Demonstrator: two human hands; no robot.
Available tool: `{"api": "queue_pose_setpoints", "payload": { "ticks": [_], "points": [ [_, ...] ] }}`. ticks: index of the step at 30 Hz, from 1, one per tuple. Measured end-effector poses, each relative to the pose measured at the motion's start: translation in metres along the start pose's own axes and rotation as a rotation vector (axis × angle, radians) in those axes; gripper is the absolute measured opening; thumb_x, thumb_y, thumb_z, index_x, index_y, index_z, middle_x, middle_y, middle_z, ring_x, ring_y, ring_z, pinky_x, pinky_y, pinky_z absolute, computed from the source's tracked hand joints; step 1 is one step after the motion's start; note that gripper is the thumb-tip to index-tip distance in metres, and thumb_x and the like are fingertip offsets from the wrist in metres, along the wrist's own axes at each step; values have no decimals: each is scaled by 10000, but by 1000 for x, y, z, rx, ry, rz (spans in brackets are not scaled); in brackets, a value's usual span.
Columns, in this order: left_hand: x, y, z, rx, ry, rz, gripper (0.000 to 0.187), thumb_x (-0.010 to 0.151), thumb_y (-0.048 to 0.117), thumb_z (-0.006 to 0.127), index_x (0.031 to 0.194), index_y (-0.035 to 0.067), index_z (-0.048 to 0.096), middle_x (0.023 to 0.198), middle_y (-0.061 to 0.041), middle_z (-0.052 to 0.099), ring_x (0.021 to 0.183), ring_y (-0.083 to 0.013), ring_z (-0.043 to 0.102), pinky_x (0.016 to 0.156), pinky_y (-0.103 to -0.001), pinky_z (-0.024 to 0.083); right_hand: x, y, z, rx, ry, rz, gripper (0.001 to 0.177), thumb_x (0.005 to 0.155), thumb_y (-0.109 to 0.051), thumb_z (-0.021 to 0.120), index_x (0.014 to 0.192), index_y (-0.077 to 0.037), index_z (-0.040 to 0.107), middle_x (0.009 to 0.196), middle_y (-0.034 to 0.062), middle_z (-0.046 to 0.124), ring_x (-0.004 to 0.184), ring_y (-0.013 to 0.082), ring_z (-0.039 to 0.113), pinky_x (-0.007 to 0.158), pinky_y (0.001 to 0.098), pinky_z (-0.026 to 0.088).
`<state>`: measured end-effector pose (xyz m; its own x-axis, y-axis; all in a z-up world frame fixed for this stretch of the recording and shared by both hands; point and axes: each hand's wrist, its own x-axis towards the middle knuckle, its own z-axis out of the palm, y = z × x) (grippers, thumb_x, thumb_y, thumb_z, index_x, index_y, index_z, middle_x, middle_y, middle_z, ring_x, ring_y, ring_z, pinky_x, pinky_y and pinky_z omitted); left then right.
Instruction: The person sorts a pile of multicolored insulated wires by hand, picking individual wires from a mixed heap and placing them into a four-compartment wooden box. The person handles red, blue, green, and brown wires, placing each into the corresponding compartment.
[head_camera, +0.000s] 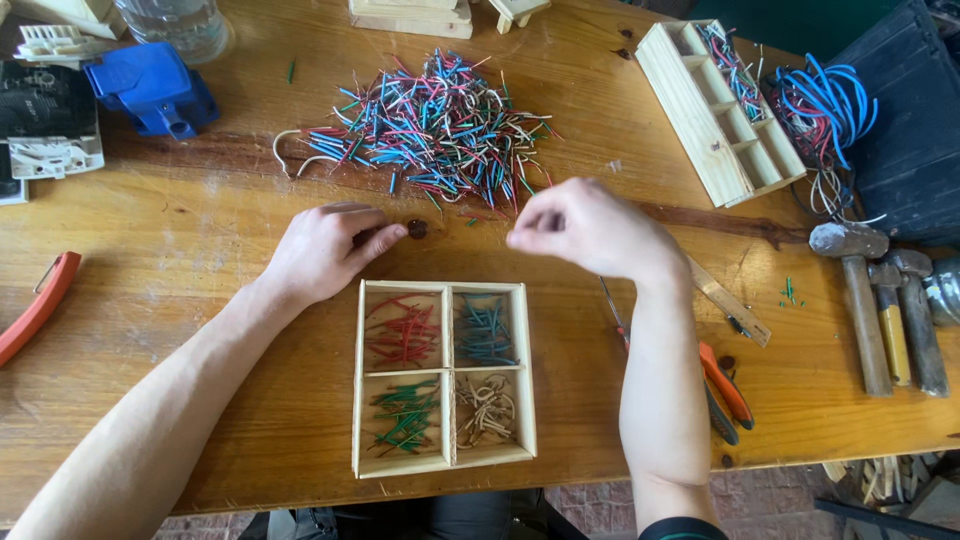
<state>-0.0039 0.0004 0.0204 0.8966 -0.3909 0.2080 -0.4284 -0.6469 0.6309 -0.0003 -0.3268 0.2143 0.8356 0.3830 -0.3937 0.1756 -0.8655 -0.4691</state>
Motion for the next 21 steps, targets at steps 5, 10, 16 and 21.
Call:
{"api": "queue_pose_setpoints", "payload": {
  "ticks": [5,10,16,21],
  "points": [
    [2,1,-1,18,21,-7,451,1208,535,641,1066,151,829,921,-100,827,961,-410,827,836,-561,659,34,36,5,-1,235,-3,216,1046,-261,833,1192,-121,908,819,75,809,743,229,737,759,381,579],
    [-3,6,-1,67,26,-36,423,1194,528,669,1063,164,840,924,-82,838,937,-407,834,823,-559,669,88,100,29,119,292,-79,187,1041,-219,853,1178,-103,907,858,89,830,771,213,737,764,373,579],
    [4,1,-1,97,24,-41,422,1188,545,663,1027,192,829,906,-58,829,913,-403,830,803,-554,664,92,92,35,163,327,-98,173,1002,-195,861,1097,-57,905,861,143,836,822,275,771,810,421,597],
    [0,-2,2,88,39,-45,417,1181,538,673,1020,189,833,909,-55,843,906,-406,837,790,-556,663,95,76,54,120,267,-70,141,935,-181,873,1024,-78,911,743,54,791,706,229,746,743,387,587]
  ]
}}
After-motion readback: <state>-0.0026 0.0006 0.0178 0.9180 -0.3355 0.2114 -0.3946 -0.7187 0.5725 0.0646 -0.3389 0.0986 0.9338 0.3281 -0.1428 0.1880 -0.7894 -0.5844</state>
